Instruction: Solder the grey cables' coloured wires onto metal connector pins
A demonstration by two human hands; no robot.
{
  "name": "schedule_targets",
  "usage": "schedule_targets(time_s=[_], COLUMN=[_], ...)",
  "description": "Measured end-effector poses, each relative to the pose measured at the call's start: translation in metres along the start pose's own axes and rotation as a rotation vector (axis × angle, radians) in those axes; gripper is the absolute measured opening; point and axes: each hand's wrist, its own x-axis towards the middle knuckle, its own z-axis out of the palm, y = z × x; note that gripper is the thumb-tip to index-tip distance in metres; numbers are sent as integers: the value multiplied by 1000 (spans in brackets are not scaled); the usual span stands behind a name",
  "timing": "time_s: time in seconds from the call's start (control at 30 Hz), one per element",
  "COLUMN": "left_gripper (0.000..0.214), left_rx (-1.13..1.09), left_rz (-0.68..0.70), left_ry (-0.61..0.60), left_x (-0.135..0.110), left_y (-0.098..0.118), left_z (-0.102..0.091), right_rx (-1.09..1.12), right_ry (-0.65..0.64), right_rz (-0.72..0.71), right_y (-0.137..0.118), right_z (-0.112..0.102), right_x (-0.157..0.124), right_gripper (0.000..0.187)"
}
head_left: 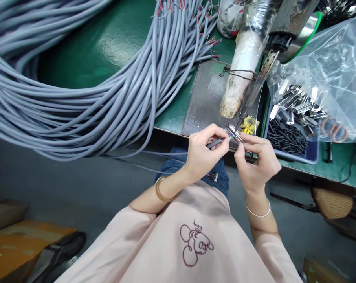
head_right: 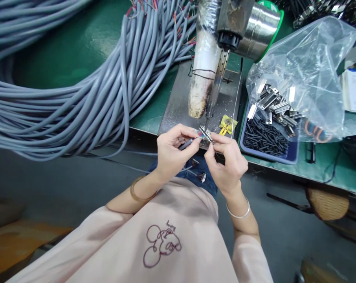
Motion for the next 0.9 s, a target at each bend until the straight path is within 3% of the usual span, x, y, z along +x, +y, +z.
schedule_targets(time_s=[0.57,0.9], left_gripper=[7,7], left_rx=[80,73], left_rz=[77,-54], left_ry=[39,-17], left_x=[7,8], left_y=[9,8], left_z=[1,-4], right_rx=[-16,-28], right_ry=[13,-41], right_rz=[-22,-47], right_y=[0,2], right_z=[2,1], right_x=[13,9], right_gripper=[17,18])
